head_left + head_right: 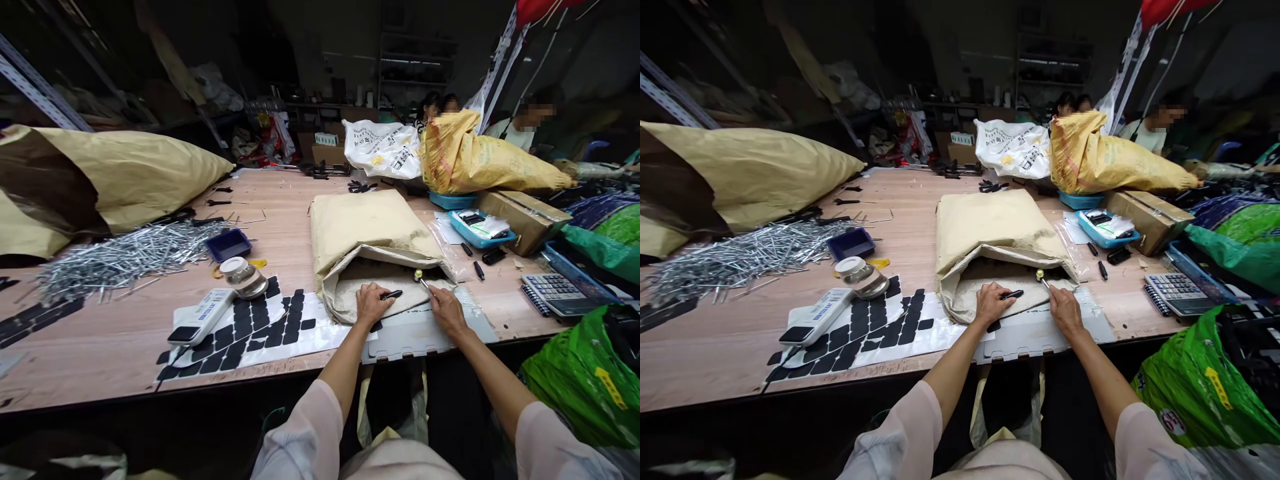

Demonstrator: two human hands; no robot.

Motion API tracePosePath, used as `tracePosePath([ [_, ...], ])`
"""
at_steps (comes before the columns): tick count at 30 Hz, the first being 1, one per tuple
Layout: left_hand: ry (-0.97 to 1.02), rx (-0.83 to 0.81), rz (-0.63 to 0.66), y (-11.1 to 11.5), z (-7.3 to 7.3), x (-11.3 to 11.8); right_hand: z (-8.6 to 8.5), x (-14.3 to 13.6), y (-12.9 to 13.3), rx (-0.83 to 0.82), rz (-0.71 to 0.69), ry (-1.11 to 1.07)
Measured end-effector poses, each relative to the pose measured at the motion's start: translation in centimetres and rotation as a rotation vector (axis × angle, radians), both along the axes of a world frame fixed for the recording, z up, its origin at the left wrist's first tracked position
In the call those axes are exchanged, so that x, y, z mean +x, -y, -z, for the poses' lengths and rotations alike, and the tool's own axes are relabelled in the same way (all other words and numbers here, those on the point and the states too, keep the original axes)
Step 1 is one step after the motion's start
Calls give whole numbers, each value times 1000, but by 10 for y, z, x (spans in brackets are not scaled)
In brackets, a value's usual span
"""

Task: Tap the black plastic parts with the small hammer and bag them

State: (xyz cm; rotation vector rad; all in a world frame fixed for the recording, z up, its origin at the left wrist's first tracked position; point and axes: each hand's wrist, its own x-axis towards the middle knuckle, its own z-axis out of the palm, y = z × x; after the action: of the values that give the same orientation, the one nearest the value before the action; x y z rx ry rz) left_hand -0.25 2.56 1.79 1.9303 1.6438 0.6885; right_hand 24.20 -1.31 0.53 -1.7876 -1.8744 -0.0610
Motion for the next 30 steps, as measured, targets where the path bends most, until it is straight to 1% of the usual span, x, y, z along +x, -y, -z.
tracePosePath([
  [2, -3, 5, 1, 0, -1, 0, 9, 5, -1, 16, 14, 17],
  [4, 7, 16, 3, 1, -5, -1, 15, 6, -1, 32, 16, 40],
  [6, 30, 46, 4, 7, -13, -2, 18, 5, -1, 37, 14, 62],
  [7, 41, 68, 10, 14, -18, -2, 19, 5, -1, 37, 13, 72],
  [9, 55, 113, 66, 36, -28, -5, 20, 5, -2, 37, 14, 87],
  [10, 58, 122, 130, 52, -32, -7, 20, 5, -3, 38, 18, 92],
  [12, 61, 112, 316, 89, -33, -11, 21, 6, -4, 38, 29, 98],
  [14, 59, 84, 510, 128, -25, -17, 21, 6, -4, 29, 35, 97],
  [15, 47, 71, 549, 145, -18, -19, 20, 5, -4, 25, 36, 96],
  [17, 9, 32, 527, 171, 1, -22, 19, 4, -4, 18, 36, 94],
  [19, -50, -24, 446, 185, 20, -24, 17, 3, -2, 12, 38, 94],
  [21, -106, -101, 370, 190, 32, -25, 16, 3, -1, 6, 39, 88],
  [22, -121, -139, 347, 190, 35, -26, 15, 2, -1, 2, 39, 82],
  [24, -99, -188, 348, 189, 31, -25, 15, 2, 0, -3, 39, 71],
  [25, -65, -187, 365, 186, 26, -23, 14, 2, -1, -4, 39, 68],
  [27, 16, -126, 395, 178, 12, -17, 14, 2, -1, -4, 39, 67],
  [28, 53, -77, 380, 170, 3, -12, 14, 2, -1, -6, 39, 68],
  [30, 100, 23, 288, 146, -12, -3, 13, 2, -1, -13, 42, 70],
])
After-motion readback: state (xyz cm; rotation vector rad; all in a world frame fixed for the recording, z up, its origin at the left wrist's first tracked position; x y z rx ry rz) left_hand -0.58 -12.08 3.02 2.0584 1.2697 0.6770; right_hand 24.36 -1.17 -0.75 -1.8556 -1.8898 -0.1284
